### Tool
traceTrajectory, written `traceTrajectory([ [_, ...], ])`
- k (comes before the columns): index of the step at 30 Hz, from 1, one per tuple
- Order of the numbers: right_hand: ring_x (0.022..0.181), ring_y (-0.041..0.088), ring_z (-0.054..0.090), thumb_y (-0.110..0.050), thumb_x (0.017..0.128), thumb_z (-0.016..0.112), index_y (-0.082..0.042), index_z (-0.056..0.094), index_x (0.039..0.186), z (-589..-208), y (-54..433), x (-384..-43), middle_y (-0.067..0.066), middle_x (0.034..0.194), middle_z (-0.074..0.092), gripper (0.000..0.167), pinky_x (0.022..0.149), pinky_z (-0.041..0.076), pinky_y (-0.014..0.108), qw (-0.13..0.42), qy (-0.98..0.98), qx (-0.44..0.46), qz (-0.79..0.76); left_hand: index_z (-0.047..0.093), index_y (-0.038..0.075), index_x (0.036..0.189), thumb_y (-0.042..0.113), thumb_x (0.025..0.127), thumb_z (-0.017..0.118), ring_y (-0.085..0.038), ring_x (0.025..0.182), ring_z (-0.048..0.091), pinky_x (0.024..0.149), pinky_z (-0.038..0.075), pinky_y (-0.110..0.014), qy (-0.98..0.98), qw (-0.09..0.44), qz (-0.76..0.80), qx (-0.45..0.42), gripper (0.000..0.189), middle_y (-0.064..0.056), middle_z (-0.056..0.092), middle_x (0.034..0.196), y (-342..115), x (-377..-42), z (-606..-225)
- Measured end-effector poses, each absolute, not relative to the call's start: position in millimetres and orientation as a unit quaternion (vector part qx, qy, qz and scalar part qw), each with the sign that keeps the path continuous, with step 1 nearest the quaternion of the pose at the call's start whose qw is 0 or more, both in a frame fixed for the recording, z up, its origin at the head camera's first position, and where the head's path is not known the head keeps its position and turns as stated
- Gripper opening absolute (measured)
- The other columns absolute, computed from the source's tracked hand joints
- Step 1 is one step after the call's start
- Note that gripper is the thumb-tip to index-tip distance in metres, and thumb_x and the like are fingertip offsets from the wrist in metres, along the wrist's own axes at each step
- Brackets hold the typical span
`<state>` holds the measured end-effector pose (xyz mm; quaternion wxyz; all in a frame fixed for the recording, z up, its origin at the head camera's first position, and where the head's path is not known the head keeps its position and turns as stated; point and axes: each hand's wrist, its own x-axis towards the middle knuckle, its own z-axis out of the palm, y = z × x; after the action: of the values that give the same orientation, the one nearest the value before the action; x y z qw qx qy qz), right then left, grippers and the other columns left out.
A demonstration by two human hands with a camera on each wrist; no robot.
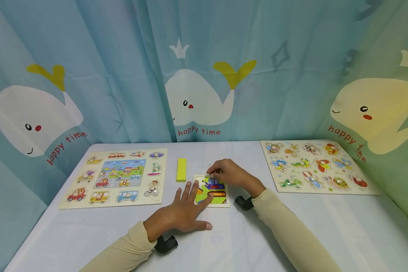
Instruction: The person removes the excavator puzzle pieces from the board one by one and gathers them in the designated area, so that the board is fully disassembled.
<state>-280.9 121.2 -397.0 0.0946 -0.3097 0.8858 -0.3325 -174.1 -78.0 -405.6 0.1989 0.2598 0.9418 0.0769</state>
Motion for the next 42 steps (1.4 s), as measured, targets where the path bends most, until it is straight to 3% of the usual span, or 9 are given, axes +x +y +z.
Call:
traceTrajectory([
  [21,0.098,0.019,0.061,-0.001,0.093,0.063,-0.002,0.074,0.107,-398.0,104.7,-281.3,0.004,0.102,0.067,0.017,0.089,0.049,0.036,0.107,0.896,-0.328,-0.279,0.022,0.033,0.156,0.071,0.086,0.051,-0.040,0.145,-0.010,0.111,0.002,-0.060,0.943,0.199,0.068,0.257,0.084,-0.017,-0.007,0.161,-78.2,-177.1,-405.5],
  [29,0.090,0.014,0.059,-0.001,0.093,0.063,-0.002,0.075,0.107,-399.7,103.5,-283.5,0.002,0.096,0.064,0.018,0.081,0.049,0.031,0.115,0.896,-0.328,-0.276,0.020,0.026,0.157,0.071,0.086,0.052,-0.039,0.145,-0.009,0.112,0.005,-0.059,0.944,0.199,0.071,0.252,0.090,-0.017,-0.006,0.161,-78.5,-176.4,-404.6],
  [42,0.085,0.013,0.055,0.004,0.092,0.060,-0.004,0.077,0.103,-399.7,101.6,-280.7,0.006,0.093,0.060,0.022,0.079,0.048,0.027,0.133,0.889,-0.345,-0.271,0.022,0.029,0.156,0.073,0.085,0.050,-0.038,0.146,-0.007,0.112,0.005,-0.059,0.946,0.197,0.074,0.248,0.088,-0.017,-0.005,0.161,-78.3,-174.7,-406.4],
])
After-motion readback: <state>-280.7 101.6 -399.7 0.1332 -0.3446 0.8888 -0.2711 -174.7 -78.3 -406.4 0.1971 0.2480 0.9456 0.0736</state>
